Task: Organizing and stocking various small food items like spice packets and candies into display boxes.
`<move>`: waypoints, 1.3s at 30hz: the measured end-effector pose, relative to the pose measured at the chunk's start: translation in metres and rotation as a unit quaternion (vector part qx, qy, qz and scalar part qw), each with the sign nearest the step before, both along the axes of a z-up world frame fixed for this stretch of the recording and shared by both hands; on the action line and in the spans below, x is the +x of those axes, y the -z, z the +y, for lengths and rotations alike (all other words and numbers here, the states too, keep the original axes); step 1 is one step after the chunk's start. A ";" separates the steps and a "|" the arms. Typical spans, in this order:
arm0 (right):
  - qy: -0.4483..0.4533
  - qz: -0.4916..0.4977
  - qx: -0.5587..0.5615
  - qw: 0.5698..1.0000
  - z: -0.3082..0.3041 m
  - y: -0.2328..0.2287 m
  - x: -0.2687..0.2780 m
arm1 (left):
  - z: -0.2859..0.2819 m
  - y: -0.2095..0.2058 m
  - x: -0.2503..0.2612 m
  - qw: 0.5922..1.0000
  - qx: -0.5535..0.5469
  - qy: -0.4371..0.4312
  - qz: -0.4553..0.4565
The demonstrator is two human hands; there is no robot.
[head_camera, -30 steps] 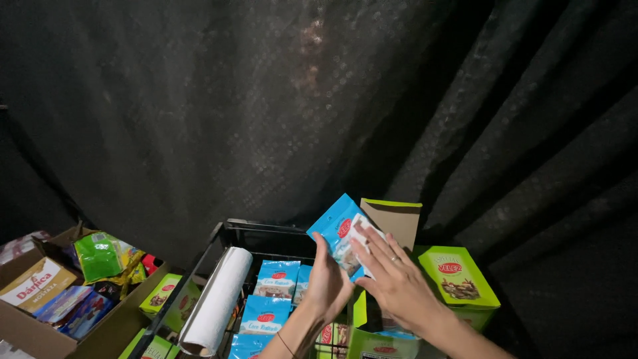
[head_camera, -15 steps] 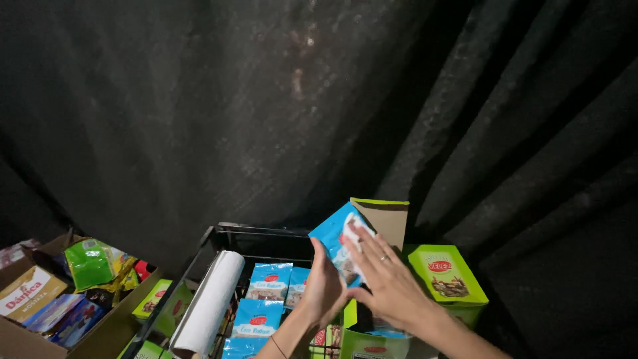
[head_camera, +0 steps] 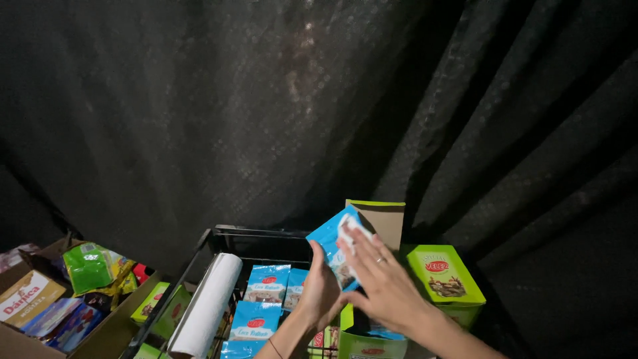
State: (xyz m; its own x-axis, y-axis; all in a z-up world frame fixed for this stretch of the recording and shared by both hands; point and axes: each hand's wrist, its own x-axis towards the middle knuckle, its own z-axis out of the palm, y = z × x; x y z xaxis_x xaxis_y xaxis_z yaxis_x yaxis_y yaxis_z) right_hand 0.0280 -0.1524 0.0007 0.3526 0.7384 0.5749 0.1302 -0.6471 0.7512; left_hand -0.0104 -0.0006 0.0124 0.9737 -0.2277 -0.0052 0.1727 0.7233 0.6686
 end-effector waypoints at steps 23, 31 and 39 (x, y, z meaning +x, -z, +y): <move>-0.264 0.422 0.076 0.864 0.005 -0.014 -0.018 | 0.000 0.026 0.012 0.996 0.081 0.003 -0.029; -0.181 0.436 0.159 0.867 0.004 -0.010 -0.011 | 0.003 0.030 0.011 0.986 0.127 0.042 -0.101; -0.216 0.472 0.303 0.799 0.007 -0.002 -0.017 | 0.000 0.019 0.007 0.992 -0.061 0.027 -0.110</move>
